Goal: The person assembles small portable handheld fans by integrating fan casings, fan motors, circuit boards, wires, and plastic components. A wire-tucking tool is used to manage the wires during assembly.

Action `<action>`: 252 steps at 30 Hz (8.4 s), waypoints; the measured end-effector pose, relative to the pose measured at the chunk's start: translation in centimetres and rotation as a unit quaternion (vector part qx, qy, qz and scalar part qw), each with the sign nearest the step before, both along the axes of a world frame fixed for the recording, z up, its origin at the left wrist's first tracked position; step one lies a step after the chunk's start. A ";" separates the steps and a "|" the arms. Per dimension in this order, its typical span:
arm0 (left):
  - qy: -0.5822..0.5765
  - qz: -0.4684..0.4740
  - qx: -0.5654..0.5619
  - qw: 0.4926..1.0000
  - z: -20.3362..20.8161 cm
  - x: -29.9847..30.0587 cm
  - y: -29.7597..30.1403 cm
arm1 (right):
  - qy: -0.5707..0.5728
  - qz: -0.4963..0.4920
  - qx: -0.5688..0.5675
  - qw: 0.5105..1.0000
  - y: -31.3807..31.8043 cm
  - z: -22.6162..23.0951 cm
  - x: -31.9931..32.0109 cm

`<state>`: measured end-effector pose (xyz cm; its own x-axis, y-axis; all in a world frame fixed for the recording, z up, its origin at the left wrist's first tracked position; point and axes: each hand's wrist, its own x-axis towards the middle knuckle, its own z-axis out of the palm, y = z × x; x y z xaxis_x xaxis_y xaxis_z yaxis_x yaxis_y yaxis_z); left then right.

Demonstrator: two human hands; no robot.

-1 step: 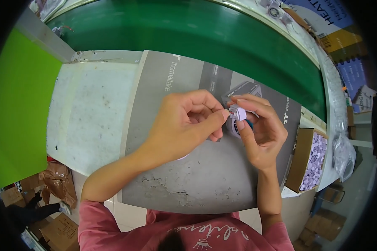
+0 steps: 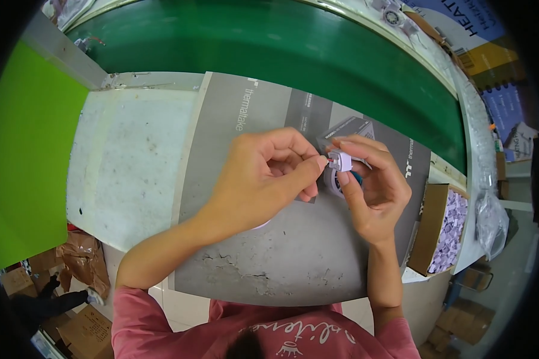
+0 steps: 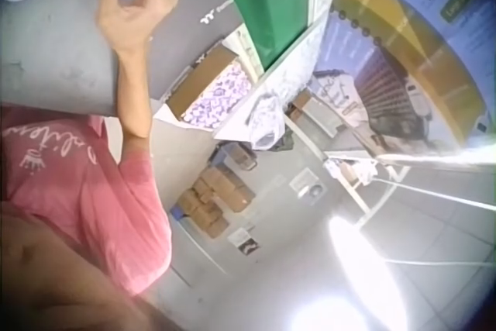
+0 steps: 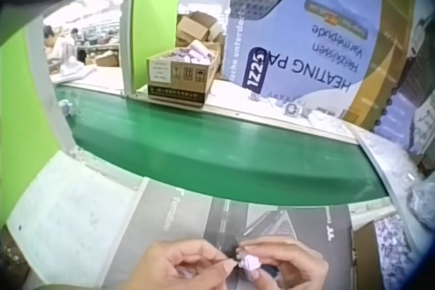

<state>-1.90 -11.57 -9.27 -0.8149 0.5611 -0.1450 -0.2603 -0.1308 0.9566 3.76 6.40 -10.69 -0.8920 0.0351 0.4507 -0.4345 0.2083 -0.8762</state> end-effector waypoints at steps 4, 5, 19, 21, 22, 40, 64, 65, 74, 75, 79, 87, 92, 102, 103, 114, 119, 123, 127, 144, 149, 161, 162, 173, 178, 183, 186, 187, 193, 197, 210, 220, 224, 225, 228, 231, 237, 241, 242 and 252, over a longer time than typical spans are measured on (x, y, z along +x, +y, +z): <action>0.016 0.013 0.003 1.000 -0.2 0.0 -0.1 | 0.040 -0.078 0.095 0.992 -0.4 0.2 0.0; 0.031 0.015 -0.012 0.999 -0.2 0.1 -0.1 | 0.062 -0.105 0.152 0.981 -0.5 0.3 0.0; -0.056 -0.089 0.065 0.992 -0.4 -1.1 -0.7 | 0.010 -0.051 0.092 0.994 -0.2 0.5 0.2; -0.021 -0.100 0.030 0.994 -0.2 -1.0 -0.6 | 0.048 -0.066 0.177 0.981 -0.3 0.5 0.2; -0.021 -0.101 0.030 0.994 -0.3 -0.9 -0.6 | 0.053 -0.074 0.180 0.979 -0.5 0.5 0.2; 0.386 -0.078 -0.335 0.856 1.8 1.5 -2.4 | 0.031 0.004 0.309 0.951 0.0 2.1 0.0; 0.203 -0.085 -0.211 0.952 1.0 3.1 -6.8 | -0.076 0.088 0.192 0.974 -2.1 3.1 2.2; 0.187 -0.073 -0.180 0.963 0.9 3.1 -6.8 | -0.088 0.084 0.133 0.984 -2.2 3.0 2.3; 0.162 -0.041 -0.109 0.980 1.7 3.5 -5.7 | -0.008 0.002 0.124 0.992 -2.4 3.6 3.4; 0.162 -0.032 -0.109 0.980 1.8 3.7 -5.6 | 0.017 -0.006 0.165 0.986 -2.5 3.8 3.5; 0.156 -0.022 -0.099 0.982 1.9 4.1 -5.4 | 0.034 -0.025 0.158 0.987 -2.9 3.8 3.9; 0.303 -0.041 -0.101 0.947 2.8 4.0 -4.6 | 0.108 -0.040 0.193 0.974 -2.1 4.3 4.7; 0.354 -0.050 -0.085 0.930 3.1 3.7 -4.1 | 0.142 -0.040 0.201 0.968 -1.8 4.1 4.6; 0.372 -0.055 -0.135 0.917 4.7 3.2 -3.3 | 0.140 -0.039 0.239 0.960 -0.2 5.5 4.3; 0.377 -0.059 -0.132 0.915 4.9 3.3 -3.0 | 0.136 -0.051 0.233 0.962 -0.1 5.8 4.4; 0.523 0.022 -0.077 0.849 4.8 4.4 -0.2 | 0.405 -0.291 0.459 0.736 2.7 5.8 9.0; 0.631 0.024 -0.131 0.764 5.0 5.2 0.6 | 0.277 -0.299 0.398 0.822 0.6 5.8 8.0; 0.674 0.036 -0.168 0.719 5.0 5.4 1.0 | 0.336 -0.316 0.339 0.820 0.3 4.5 6.2; 0.704 0.082 -0.215 0.672 5.2 5.9 1.4 | 0.257 -0.326 0.350 0.840 -0.6 5.6 6.3; 0.802 0.167 -0.249 0.517 3.4 2.4 4.0 | -0.061 -0.245 -0.114 0.961 -1.5 6.0 3.0; 0.799 0.170 -0.253 0.519 2.4 1.7 4.4 | -0.140 -0.114 -0.259 0.949 0.1 5.3 2.1; 0.788 0.158 -0.166 0.571 3.8 0.2 6.7 | -0.147 -0.071 -0.424 0.891 2.5 6.2 2.1; 0.771 0.156 -0.155 0.597 3.9 -0.4 6.7 | -0.141 -0.093 -0.390 0.905 3.5 6.1 2.5; 0.632 0.024 -0.343 0.695 7.3 -9.4 2.8 | -0.143 -0.534 -0.035 0.832 28.5 9.5 17.7; 0.585 -0.024 -0.399 0.706 3.1 -19.3 0.5 | -0.325 -0.572 0.098 0.747 42.3 5.0 27.1; 0.567 -0.063 -0.425 0.703 -1.1 -24.4 -2.0 | -0.210 -0.618 0.405 0.640 35.5 4.0 25.9; 0.729 0.080 -0.447 0.511 0.3 -20.6 -0.4 | -0.169 -0.560 0.370 0.722 28.6 6.2 22.7; 0.625 0.059 -0.480 0.612 2.2 -16.0 3.1 | -0.168 -0.517 0.365 0.756 26.5 6.4 22.2; 0.598 -0.114 -0.543 0.579 0.0 3.2 9.5 | -0.235 -0.323 0.409 0.821 21.3 4.7 16.5; 0.612 -0.171 -0.504 0.586 -0.7 2.1 8.3 | -0.308 -0.318 0.338 0.831 21.3 5.3 15.3; 0.406 -0.168 -0.543 0.716 3.9 2.3 6.7 | -0.324 -0.386 0.371 0.780 20.2 4.4 14.8; 0.457 -0.352 -0.407 0.709 -0.2 0.7 9.0 | -0.346 -0.397 0.309 0.792 20.2 4.5 15.8; 0.252 -0.443 -0.298 0.807 2.0 -0.9 11.2 | -0.236 -0.405 0.266 0.842 20.4 5.3 16.7; 0.252 -0.448 -0.296 0.805 2.0 -1.0 11.8 | -0.216 -0.391 0.216 0.868 20.3 5.8 16.7; 0.243 -0.458 -0.178 0.836 0.2 -1.9 11.9 | -0.186 -0.218 -0.044 0.957 17.3 7.6 13.8; 0.155 -0.430 -0.071 0.887 -0.7 -2.0 11.4 | -0.146 -0.067 -0.161 0.974 14.1 7.3 9.6; 0.075 -0.290 -0.079 0.951 0.1 -0.6 11.7 | -0.162 0.085 -0.322 0.929 13.4 3.9 3.6; 0.097 -0.248 -0.101 0.959 0.7 -1.1 11.3 | -0.121 0.059 -0.345 0.929 12.7 0.5 1.8; 0.094 -0.249 -0.100 0.959 0.4 -1.4 11.3 | -0.123 0.057 -0.345 0.929 12.6 0.2 1.7; 0.017 -0.186 -0.038 0.982 -1.0 -3.0 11.0 | -0.124 0.030 -0.286 0.950 13.2 -1.2 1.9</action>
<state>-4.89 -0.53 -10.23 -0.5605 0.8098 -0.1736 -0.2438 0.0389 0.9690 5.66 19.63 -11.88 -0.9764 0.1561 0.1491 -0.1961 -0.3521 -0.9152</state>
